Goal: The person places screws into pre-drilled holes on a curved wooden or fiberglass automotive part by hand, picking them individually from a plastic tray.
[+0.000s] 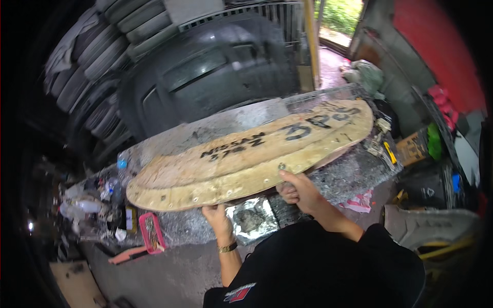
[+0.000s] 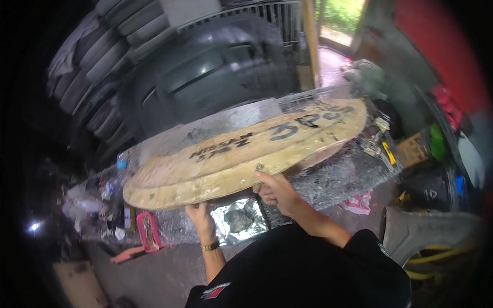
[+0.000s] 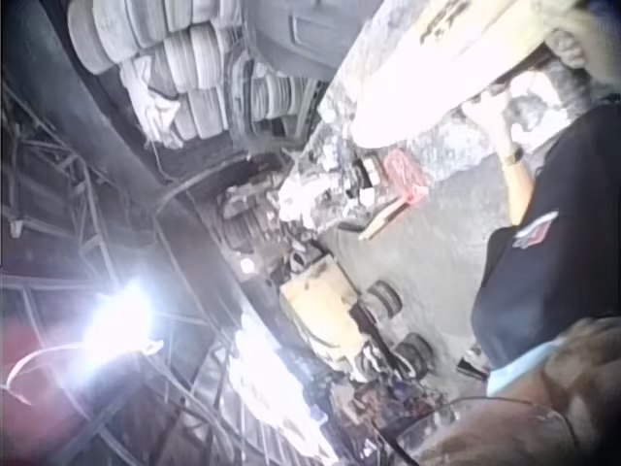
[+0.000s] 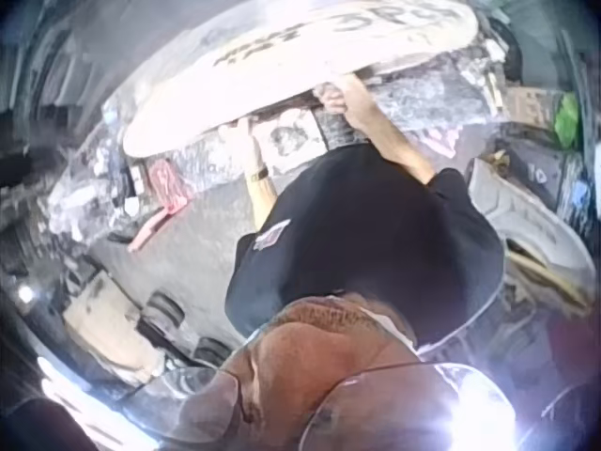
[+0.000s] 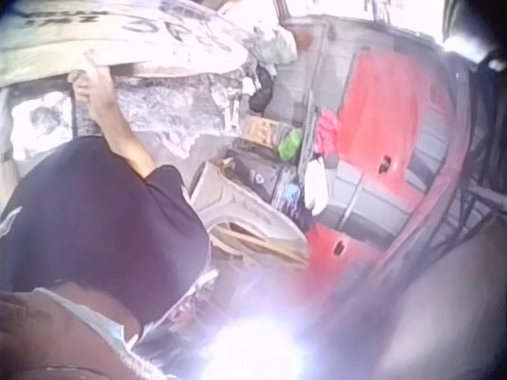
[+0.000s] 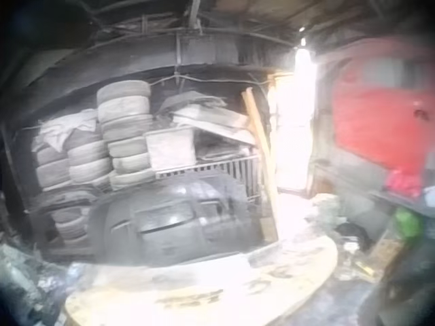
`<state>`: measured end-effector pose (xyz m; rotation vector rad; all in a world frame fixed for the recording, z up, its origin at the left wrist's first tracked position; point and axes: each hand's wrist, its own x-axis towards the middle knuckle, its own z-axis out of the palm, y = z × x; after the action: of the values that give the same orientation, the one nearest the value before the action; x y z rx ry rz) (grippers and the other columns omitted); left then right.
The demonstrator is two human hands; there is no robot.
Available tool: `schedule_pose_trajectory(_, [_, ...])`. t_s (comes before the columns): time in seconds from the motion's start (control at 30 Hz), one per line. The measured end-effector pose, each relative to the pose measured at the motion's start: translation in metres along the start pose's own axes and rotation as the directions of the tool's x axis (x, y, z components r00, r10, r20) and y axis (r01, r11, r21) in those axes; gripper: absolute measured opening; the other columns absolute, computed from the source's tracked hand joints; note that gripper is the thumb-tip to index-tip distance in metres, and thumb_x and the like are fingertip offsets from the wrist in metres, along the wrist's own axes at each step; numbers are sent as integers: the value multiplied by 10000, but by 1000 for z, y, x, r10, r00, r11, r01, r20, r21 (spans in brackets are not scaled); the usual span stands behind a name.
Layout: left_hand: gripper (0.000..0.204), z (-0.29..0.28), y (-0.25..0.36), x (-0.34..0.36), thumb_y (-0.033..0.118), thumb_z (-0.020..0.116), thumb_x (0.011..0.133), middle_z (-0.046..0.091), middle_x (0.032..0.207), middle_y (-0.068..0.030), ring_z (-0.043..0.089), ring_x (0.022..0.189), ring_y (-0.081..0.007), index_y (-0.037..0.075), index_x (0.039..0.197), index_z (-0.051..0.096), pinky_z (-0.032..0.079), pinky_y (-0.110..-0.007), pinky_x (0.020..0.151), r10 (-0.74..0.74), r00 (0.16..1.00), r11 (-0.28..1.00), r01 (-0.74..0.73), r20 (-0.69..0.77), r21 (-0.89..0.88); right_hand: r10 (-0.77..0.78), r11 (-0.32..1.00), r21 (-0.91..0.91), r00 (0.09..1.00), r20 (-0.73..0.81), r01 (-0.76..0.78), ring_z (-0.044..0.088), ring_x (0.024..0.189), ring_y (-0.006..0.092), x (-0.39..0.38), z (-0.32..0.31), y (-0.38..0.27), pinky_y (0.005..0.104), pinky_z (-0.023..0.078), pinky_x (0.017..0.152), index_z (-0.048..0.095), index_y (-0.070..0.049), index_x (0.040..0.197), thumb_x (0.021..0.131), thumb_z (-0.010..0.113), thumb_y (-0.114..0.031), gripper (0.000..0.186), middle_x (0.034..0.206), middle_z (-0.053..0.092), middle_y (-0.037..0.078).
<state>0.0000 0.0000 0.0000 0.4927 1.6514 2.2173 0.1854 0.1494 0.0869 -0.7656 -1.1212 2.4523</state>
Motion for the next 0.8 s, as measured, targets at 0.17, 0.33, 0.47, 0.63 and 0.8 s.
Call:
schedule_pose_trajectory(0.17, [194, -22, 19, 14, 92, 521, 947, 630, 913, -97, 597, 736, -140, -58, 1064, 561, 482, -267, 657, 6, 958, 1000, -10, 288, 10, 29, 997, 69, 999, -25, -27, 248, 412, -1, 1, 6, 3, 177, 186, 368, 562, 18, 788, 897, 596, -403, 436, 536, 313, -96])
schedule_pose_trajectory(0.33, [243, -21, 7, 22, 89, 590, 900, 607, 916, -99, 565, 710, -146, -65, 1074, 518, 464, -268, 612, 22, 977, 997, -37, 214, 67, -26, 1000, 12, 1000, 10, 26, 235, 411, -2, 0, 2, 0, 180, 157, 367, 555, 5, 771, 896, 584, -443, 466, 536, 291, -103])
schedule_pose_trajectory(0.47, [325, -18, -7, 18, 33, 622, 861, 585, 1032, -114, 572, 775, -151, -62, 1143, 491, 489, -277, 616, 78, 995, 991, -84, 64, 106, -44, 999, 25, 999, 11, 43, 234, 412, 1, 0, 1, 4, 183, 158, 363, 552, 7, 769, 890, 585, -458, 482, 536, 285, -101])
schedule_pose_trajectory(0.63, [429, -24, 7, 14, 53, 631, 863, 583, 1103, -148, 601, 795, -171, -50, 1234, 441, 523, -284, 625, -76, 984, 993, 88, 161, -74, -12, 1000, 23, 1000, 12, 12, 240, 415, 4, -3, 1, 4, 184, 162, 360, 554, 8, 771, 891, 584, -459, 483, 550, 300, -90])
schedule_pose_trajectory(0.8, [385, -38, 11, 22, 27, 593, 882, 594, 1095, -152, 603, 811, -175, -75, 1225, 451, 518, -286, 703, -31, 924, 982, 100, 380, -163, -23, 999, 41, 999, 31, 22, 242, 416, 3, -4, 1, 2, 184, 170, 361, 561, 7, 776, 895, 584, -450, 473, 554, 310, -86])
